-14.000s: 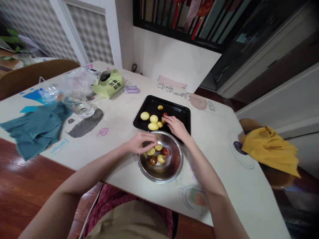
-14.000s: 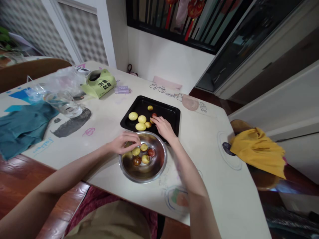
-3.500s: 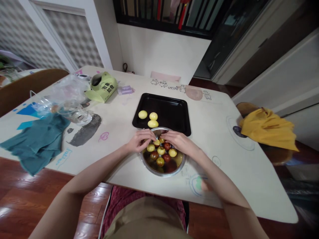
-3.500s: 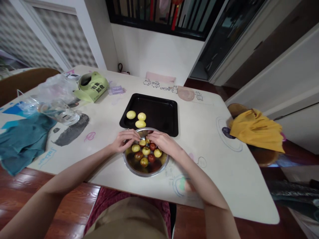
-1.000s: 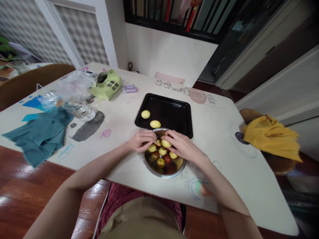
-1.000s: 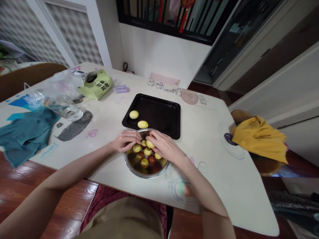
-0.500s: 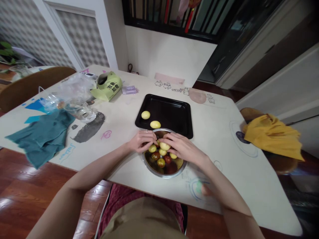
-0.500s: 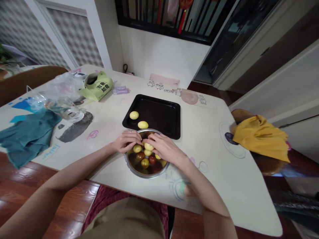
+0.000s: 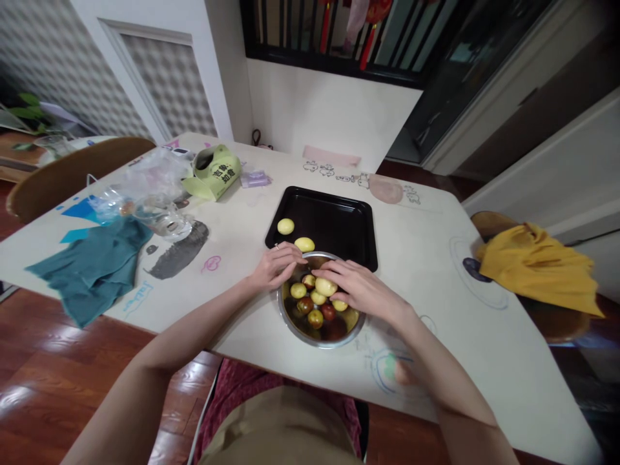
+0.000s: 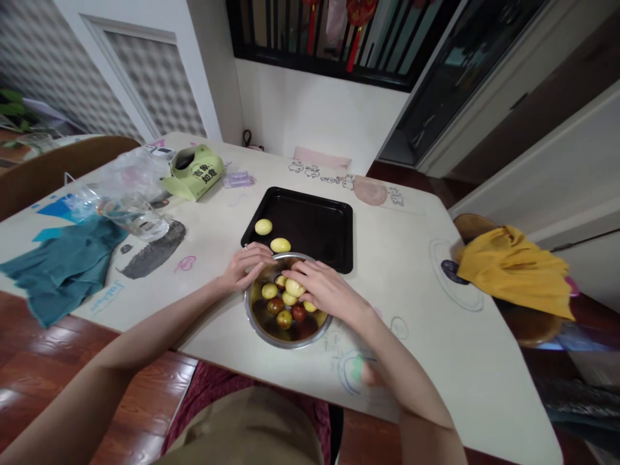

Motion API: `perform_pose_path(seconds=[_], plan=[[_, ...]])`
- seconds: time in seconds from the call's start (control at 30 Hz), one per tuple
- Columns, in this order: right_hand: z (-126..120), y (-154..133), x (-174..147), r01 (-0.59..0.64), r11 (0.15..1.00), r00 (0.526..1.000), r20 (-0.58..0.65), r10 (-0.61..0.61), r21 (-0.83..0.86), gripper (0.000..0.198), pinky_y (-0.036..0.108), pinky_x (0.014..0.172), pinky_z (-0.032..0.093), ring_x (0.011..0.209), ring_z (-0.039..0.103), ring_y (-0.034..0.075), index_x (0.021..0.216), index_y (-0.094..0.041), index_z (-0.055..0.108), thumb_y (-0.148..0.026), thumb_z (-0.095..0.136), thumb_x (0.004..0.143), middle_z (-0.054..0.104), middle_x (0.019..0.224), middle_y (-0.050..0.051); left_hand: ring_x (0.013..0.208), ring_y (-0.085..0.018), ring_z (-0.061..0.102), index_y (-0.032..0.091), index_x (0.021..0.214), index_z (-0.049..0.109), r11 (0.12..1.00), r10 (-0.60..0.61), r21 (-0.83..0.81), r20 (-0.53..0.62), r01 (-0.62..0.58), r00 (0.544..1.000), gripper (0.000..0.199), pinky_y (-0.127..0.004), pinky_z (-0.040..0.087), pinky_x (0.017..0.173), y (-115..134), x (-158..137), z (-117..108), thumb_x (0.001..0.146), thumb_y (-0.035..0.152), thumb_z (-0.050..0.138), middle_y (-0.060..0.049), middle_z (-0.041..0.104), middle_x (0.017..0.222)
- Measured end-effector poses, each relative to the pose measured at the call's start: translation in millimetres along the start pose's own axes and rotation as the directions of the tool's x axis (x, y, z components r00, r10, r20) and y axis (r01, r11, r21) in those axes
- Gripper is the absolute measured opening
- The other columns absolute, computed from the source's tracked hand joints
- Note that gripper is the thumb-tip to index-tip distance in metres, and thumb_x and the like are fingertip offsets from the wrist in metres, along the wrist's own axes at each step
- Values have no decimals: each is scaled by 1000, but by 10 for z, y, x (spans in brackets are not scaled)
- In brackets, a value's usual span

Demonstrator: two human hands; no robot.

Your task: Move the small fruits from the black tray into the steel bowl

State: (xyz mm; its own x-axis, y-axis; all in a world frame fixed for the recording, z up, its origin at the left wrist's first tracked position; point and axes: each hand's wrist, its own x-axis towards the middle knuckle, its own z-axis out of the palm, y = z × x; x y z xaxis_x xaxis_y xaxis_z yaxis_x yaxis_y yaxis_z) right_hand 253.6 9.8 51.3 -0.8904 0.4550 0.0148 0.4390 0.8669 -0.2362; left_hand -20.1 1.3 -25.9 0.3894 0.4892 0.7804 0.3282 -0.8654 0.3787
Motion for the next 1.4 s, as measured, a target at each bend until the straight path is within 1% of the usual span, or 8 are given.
perform_pose_path(seconds=[0.2, 0.4, 0.67, 0.93, 1.07, 1.17, 1.3, 1.4], plan=[[-44, -22, -7, -45, 999, 998, 48, 45, 1, 55, 48, 107, 52, 126, 63, 31, 146, -24, 59, -17, 75, 94, 67, 138, 11, 108, -25, 66, 16, 119, 73, 992, -128, 14, -10, 129, 992, 33, -44, 54, 99, -21, -23, 15, 110, 23, 43, -13, 75, 108], [-105, -34, -44, -77, 997, 996, 44, 76, 24, 60, 49, 108, 51, 129, 62, 32, 148, -23, 59, -17, 78, 91, 65, 142, 12, 121, -25, 64, 19, 140, 63, 961, -256, 110, -12, 256, 967, 37, -47, 51, 110, -126, -36, 35, 113, 27, 39, -14, 71, 126], [-196, -74, -80, -64, 998, 998, 14, 64, 21, 58, 49, 109, 50, 128, 61, 31, 147, -24, 58, -17, 76, 93, 65, 142, 12, 146, -27, 55, 25, 153, 55, 955, -273, 180, 225, 235, 935, 44, -53, 46, 123, -429, -23, 57, 113, 37, 42, -12, 61, 153], [-296, -75, -175, -46, 999, 998, -47, 46, -1, 58, 50, 105, 52, 122, 64, 32, 146, -23, 59, -22, 78, 92, 66, 140, 13, 137, -27, 62, 20, 140, 67, 941, -338, 93, 355, 327, 872, 37, -51, 51, 118, -613, 212, 140, 108, 34, 54, -15, 67, 144], [-329, -70, -230, -46, 999, 995, -94, 44, -19, 59, 51, 105, 53, 122, 64, 31, 148, -25, 58, -21, 78, 93, 66, 139, 12, 117, -28, 71, 16, 133, 70, 926, -375, 85, 296, 367, 878, 38, -52, 57, 107, -690, 243, 189, 100, 33, 67, -16, 73, 126], [-346, -65, -248, -46, 998, 993, -110, 42, -31, 60, 50, 103, 53, 122, 64, 31, 148, -26, 57, -22, 79, 92, 67, 137, 11, 110, -29, 72, 14, 133, 69, 899, -437, 113, 161, 423, 885, 46, -51, 60, 102, -673, 218, 216, 93, 35, 76, -15, 74, 119], [-346, -41, -236, -25, 998, 992, -127, 17, -64, 52, 49, 101, 55, 118, 66, 31, 146, -24, 59, -28, 75, 96, 67, 136, 12, 110, -26, 72, 13, 132, 68, 889, -448, 69, -85, 453, 890, 48, -42, 63, 95, -495, 219, 168, 92, 38, 77, -16, 73, 122], [-316, -25, -201, -16, 995, 979, -202, -4, -95, 48, 49, 102, 55, 120, 65, 31, 149, -23, 56, -33, 66, 103, 67, 136, 13, 116, -25, 71, 16, 128, 70, 915, -404, -45, -138, 402, 904, 44, -39, 63, 96, -256, 231, 77, 93, 40, 78, -15, 72, 125]])
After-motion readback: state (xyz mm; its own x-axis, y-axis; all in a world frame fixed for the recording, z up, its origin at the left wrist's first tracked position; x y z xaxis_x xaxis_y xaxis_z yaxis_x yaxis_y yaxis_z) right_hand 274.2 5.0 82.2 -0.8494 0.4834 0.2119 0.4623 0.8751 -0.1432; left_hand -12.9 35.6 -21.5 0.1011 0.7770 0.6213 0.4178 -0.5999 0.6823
